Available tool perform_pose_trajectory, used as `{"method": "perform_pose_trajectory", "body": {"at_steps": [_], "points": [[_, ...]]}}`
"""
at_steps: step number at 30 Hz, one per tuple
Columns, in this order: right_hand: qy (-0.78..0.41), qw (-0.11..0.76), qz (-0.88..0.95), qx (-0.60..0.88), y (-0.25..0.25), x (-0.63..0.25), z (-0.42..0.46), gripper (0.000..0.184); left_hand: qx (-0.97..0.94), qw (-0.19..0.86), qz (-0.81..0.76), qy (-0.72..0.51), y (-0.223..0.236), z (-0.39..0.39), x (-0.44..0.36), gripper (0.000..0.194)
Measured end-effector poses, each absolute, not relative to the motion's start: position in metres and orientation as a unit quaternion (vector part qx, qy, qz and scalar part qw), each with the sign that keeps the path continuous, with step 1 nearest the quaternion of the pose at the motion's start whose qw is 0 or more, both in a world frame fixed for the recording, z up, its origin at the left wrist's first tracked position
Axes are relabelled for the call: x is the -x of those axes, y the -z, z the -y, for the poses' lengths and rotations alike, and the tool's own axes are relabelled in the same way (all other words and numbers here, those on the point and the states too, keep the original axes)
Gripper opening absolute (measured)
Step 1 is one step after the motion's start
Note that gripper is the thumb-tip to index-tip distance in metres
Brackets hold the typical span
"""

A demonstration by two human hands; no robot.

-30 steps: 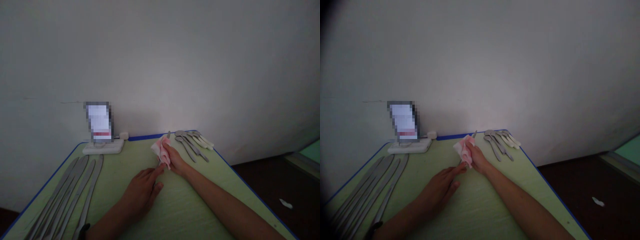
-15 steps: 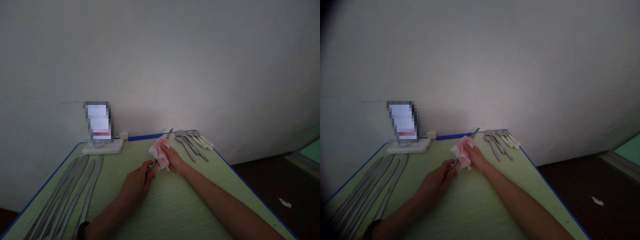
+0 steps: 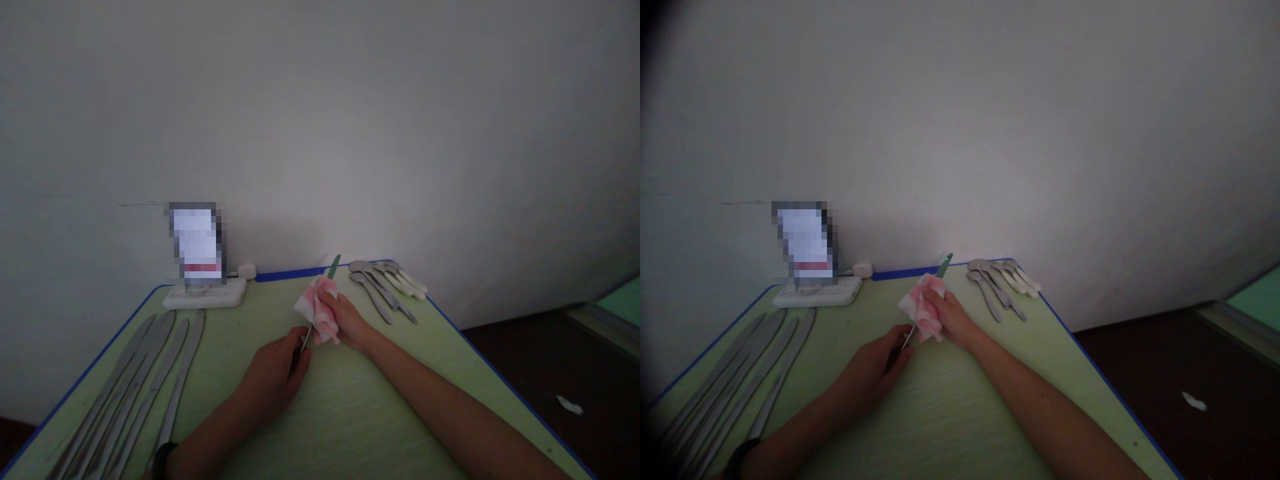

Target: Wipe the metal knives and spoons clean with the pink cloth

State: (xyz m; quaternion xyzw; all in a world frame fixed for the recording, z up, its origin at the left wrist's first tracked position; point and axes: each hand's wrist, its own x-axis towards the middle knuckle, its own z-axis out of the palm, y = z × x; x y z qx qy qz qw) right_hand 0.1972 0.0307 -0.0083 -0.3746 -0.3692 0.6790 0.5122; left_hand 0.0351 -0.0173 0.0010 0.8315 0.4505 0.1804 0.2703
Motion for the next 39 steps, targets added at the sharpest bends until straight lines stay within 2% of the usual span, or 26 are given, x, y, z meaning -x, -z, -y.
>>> {"method": "perform_pose_trajectory", "body": {"at_steps": [12, 19, 29, 35, 39], "points": [[-0.686, 0.509, 0.361, 0.374, 0.010, -0.197, -0.032, 0.036, -0.840, 0.251, -0.447, -0.177, -0.002, 0.017, -0.035, 0.021], [-0.697, 0.552, 0.304, 0.344, 0.011, -0.199, -0.038, 0.042, -0.840, 0.268, -0.438, -0.173, -0.004, 0.018, -0.034, 0.022], [-0.686, 0.563, 0.336, 0.315, 0.010, -0.200, -0.036, 0.026, -0.813, 0.310, -0.455, -0.188, 0.001, 0.017, -0.034, 0.031], [-0.715, 0.574, 0.275, 0.291, 0.012, -0.200, -0.041, 0.013, -0.812, 0.315, -0.451, -0.194, -0.001, 0.016, -0.034, 0.030], [-0.722, 0.593, 0.229, 0.273, 0.010, -0.203, -0.044, 0.016, -0.814, 0.315, -0.449, -0.193, 0.001, 0.016, -0.034, 0.032]]}}
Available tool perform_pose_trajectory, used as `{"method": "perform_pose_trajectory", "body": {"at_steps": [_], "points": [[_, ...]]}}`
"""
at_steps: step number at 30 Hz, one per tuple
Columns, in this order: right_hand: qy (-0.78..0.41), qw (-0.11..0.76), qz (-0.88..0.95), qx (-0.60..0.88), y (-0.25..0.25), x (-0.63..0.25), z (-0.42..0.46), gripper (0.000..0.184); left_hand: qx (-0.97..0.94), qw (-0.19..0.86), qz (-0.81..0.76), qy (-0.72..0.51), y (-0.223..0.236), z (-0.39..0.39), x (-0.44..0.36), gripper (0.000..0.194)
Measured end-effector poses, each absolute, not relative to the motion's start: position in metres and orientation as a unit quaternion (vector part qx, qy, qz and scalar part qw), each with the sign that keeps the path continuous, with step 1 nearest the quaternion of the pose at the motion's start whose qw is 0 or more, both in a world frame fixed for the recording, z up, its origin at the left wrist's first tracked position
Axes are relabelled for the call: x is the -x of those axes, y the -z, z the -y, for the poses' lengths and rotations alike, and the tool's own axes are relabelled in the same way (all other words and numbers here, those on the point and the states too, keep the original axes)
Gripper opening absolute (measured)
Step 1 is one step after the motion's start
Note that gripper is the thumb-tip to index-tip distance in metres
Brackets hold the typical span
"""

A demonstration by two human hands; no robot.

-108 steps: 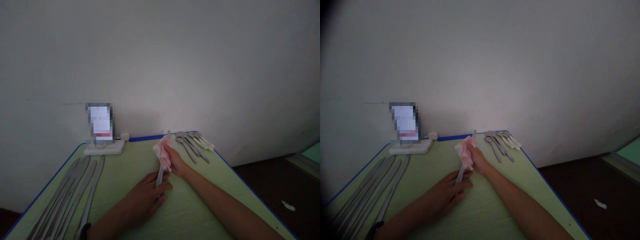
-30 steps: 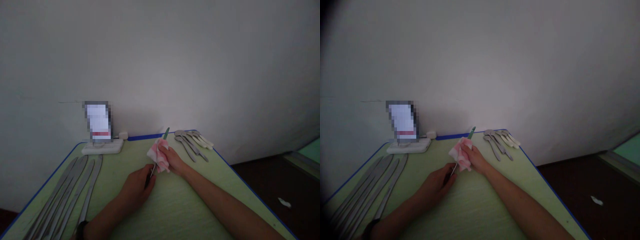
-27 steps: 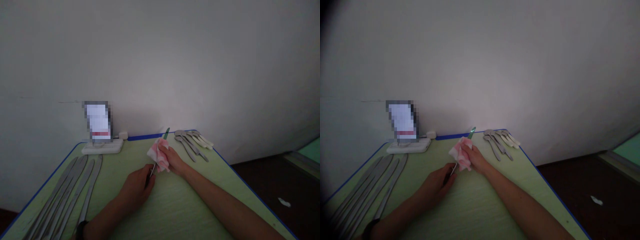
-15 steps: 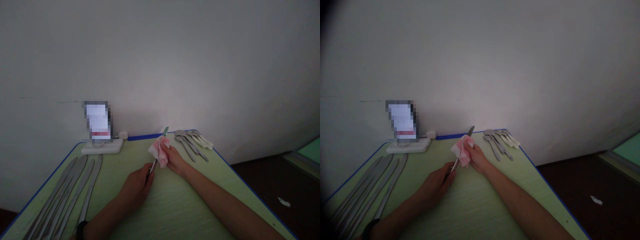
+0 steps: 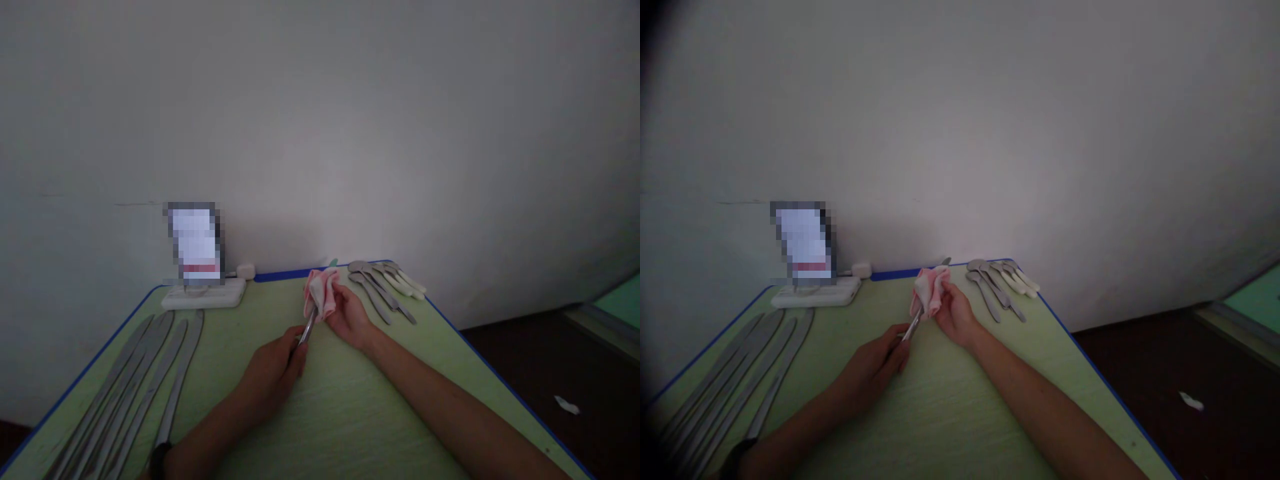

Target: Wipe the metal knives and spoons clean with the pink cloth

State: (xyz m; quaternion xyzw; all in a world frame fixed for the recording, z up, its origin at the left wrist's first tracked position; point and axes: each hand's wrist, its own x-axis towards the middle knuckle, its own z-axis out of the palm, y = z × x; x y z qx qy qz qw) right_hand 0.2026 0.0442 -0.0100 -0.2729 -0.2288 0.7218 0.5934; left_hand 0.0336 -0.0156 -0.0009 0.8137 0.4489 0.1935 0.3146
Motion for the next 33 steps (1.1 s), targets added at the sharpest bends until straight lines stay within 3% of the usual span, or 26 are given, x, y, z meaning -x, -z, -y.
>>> {"method": "perform_pose_trajectory", "body": {"at_steps": [17, 25, 33], "points": [[-0.724, 0.568, 0.281, 0.273, 0.002, -0.200, -0.038, 0.042, -0.821, 0.300, -0.445, -0.193, 0.000, 0.016, -0.033, 0.031], [-0.692, 0.537, 0.329, 0.352, 0.013, -0.199, -0.037, 0.016, -0.827, 0.290, -0.439, -0.197, 0.000, 0.016, -0.034, 0.029], [-0.686, 0.535, 0.358, 0.339, 0.017, -0.201, -0.039, 0.011, -0.825, 0.295, -0.441, -0.194, 0.003, 0.015, -0.033, 0.028]]}}
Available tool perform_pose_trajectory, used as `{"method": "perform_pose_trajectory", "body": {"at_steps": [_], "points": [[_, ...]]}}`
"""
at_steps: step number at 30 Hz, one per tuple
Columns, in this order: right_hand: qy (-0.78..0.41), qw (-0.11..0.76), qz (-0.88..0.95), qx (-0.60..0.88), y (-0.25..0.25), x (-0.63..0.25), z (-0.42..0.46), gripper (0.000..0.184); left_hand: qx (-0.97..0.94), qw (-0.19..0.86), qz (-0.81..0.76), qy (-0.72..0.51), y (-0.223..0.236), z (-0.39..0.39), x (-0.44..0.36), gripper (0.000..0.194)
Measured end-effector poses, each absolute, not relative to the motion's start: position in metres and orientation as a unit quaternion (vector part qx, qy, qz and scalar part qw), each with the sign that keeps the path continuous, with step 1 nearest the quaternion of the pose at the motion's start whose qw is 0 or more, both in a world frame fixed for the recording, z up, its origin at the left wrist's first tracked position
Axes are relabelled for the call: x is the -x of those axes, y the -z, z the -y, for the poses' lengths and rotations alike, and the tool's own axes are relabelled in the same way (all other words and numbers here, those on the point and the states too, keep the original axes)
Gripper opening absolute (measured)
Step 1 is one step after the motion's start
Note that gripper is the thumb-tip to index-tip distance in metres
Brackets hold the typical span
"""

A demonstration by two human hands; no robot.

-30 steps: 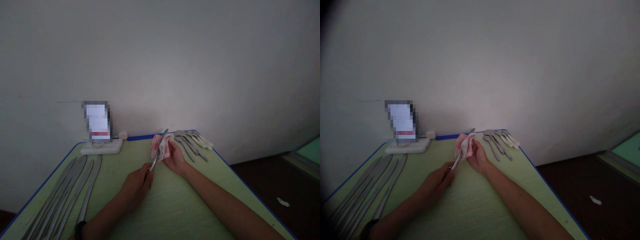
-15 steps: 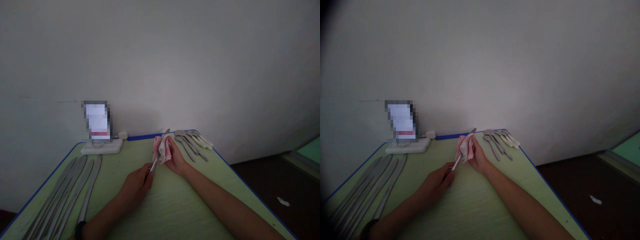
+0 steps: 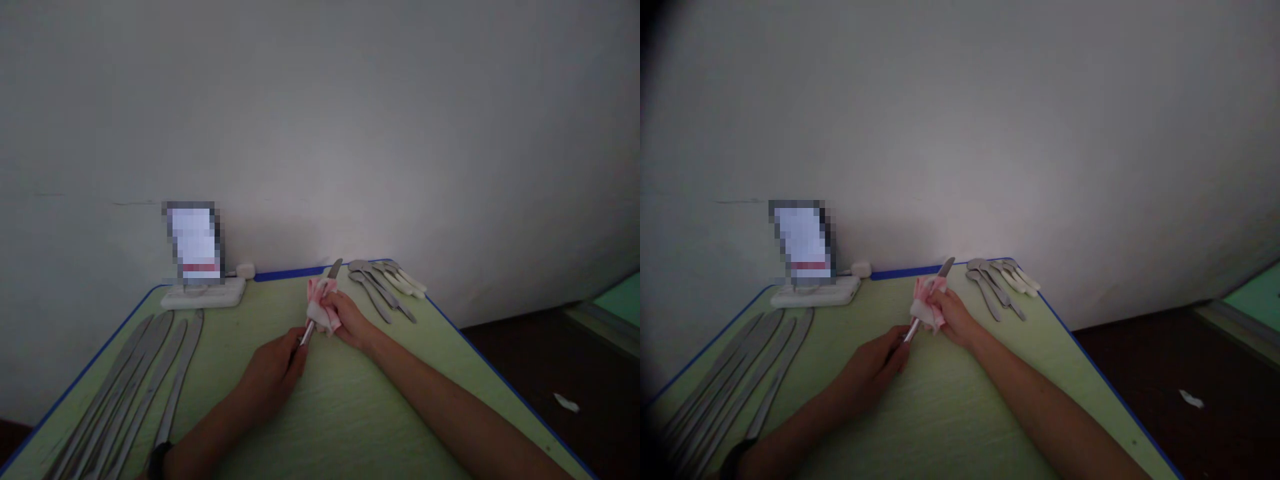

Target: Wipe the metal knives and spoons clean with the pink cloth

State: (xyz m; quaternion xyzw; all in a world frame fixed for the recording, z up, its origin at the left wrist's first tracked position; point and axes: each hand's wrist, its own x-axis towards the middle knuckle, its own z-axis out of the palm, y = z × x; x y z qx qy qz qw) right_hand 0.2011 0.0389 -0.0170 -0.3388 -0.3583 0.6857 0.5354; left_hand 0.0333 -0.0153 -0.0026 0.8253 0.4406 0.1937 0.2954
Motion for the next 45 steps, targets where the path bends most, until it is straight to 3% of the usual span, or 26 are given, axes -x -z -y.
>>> {"method": "perform_pose_trajectory", "body": {"at_steps": [6, 15, 24, 34, 38, 45], "points": [[-0.689, 0.552, 0.341, 0.324, 0.015, -0.200, -0.038, 0.014, -0.824, 0.298, -0.442, -0.190, 0.001, 0.015, -0.034, 0.028], [-0.724, 0.555, 0.297, 0.284, 0.007, -0.202, -0.035, 0.049, -0.834, 0.284, -0.431, -0.196, 0.000, 0.015, -0.033, 0.030], [-0.701, 0.529, 0.317, 0.358, 0.016, -0.203, -0.040, 0.008, -0.836, 0.280, -0.429, -0.198, 0.001, 0.014, -0.033, 0.029], [-0.702, 0.531, 0.339, 0.332, 0.018, -0.206, -0.037, 0.015, -0.794, 0.357, -0.439, -0.223, 0.006, 0.013, -0.032, 0.027], [-0.725, 0.527, 0.306, 0.322, 0.017, -0.205, -0.039, 0.009, -0.739, 0.408, -0.457, -0.280, 0.006, 0.009, -0.031, 0.032], [-0.728, 0.545, 0.276, 0.309, 0.013, -0.203, -0.039, 0.014, -0.644, 0.472, -0.480, -0.364, 0.005, 0.007, -0.033, 0.036]]}}
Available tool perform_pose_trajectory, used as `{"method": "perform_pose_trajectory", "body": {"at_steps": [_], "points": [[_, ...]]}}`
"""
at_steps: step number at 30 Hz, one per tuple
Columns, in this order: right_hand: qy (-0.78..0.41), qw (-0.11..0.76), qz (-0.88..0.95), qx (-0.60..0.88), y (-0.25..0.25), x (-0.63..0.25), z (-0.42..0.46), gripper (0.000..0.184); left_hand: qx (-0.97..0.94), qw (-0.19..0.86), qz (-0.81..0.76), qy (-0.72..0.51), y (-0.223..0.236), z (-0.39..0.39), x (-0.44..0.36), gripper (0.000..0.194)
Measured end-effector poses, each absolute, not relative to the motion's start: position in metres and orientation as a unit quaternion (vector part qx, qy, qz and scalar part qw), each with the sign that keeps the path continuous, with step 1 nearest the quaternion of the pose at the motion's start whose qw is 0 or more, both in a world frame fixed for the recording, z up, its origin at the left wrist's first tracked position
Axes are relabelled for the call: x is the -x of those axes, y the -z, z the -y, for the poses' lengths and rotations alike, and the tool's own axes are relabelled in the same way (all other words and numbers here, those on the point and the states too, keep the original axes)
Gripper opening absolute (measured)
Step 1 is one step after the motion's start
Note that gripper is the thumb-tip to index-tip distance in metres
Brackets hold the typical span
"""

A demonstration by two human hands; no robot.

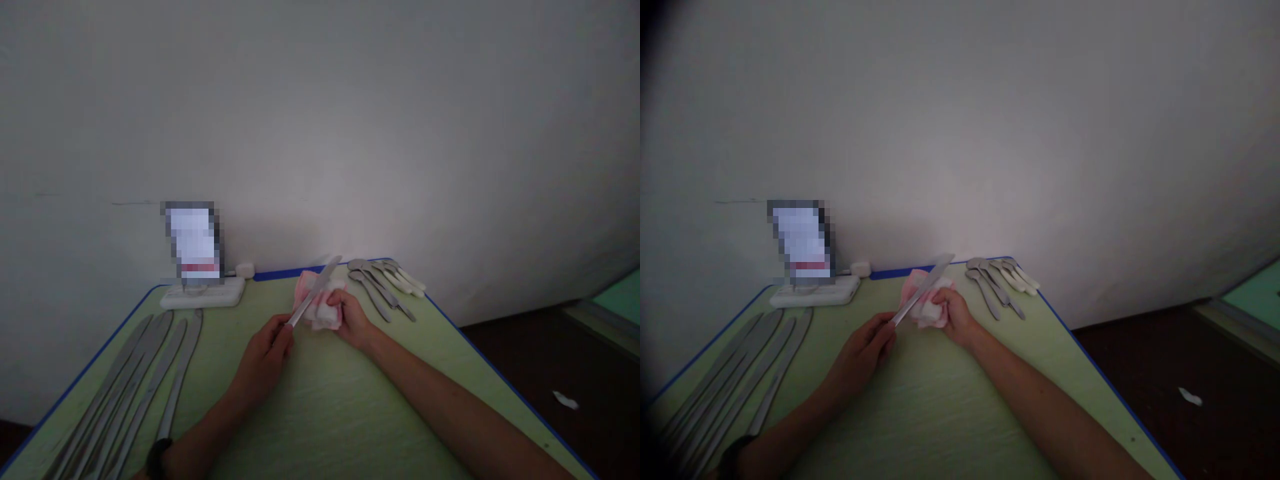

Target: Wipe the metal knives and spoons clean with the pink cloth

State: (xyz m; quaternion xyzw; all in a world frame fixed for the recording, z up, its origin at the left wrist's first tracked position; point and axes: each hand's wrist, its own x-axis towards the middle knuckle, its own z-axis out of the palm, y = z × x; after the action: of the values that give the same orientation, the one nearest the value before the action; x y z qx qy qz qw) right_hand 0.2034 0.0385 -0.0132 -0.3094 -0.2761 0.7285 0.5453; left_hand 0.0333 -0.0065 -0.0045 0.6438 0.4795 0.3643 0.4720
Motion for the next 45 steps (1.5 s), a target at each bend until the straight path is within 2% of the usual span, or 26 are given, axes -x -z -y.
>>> {"method": "perform_pose_trajectory", "body": {"at_steps": [5, 13, 17, 22, 28, 33, 40, 45], "points": [[-0.673, 0.598, 0.277, 0.336, 0.019, -0.201, -0.043, 0.022, -0.622, 0.480, -0.485, -0.384, 0.007, 0.006, -0.034, 0.036], [-0.729, 0.574, 0.221, 0.302, 0.009, -0.203, -0.042, 0.015, -0.709, 0.419, -0.477, -0.305, 0.013, 0.006, -0.033, 0.030], [-0.734, 0.578, 0.237, 0.267, 0.005, -0.203, -0.039, 0.017, -0.706, 0.417, -0.479, -0.313, 0.014, 0.006, -0.034, 0.033], [-0.716, 0.583, 0.244, 0.297, 0.010, -0.202, -0.040, 0.016, -0.695, 0.413, -0.494, -0.320, 0.011, 0.008, -0.035, 0.038], [-0.734, 0.603, 0.203, 0.238, 0.006, -0.208, -0.041, 0.024, -0.704, 0.342, -0.525, -0.335, 0.005, 0.009, -0.034, 0.039], [-0.762, 0.562, 0.205, 0.249, 0.006, -0.207, -0.041, 0.022, -0.724, 0.330, -0.517, -0.316, 0.002, 0.009, -0.034, 0.038], [-0.745, 0.556, 0.265, 0.257, 0.010, -0.202, -0.037, 0.014, -0.763, 0.300, -0.528, -0.220, 0.005, 0.009, -0.033, 0.033], [-0.728, 0.553, 0.301, 0.272, 0.012, -0.201, -0.035, 0.019, -0.800, 0.268, -0.512, -0.159, 0.001, 0.011, -0.034, 0.031]]}}
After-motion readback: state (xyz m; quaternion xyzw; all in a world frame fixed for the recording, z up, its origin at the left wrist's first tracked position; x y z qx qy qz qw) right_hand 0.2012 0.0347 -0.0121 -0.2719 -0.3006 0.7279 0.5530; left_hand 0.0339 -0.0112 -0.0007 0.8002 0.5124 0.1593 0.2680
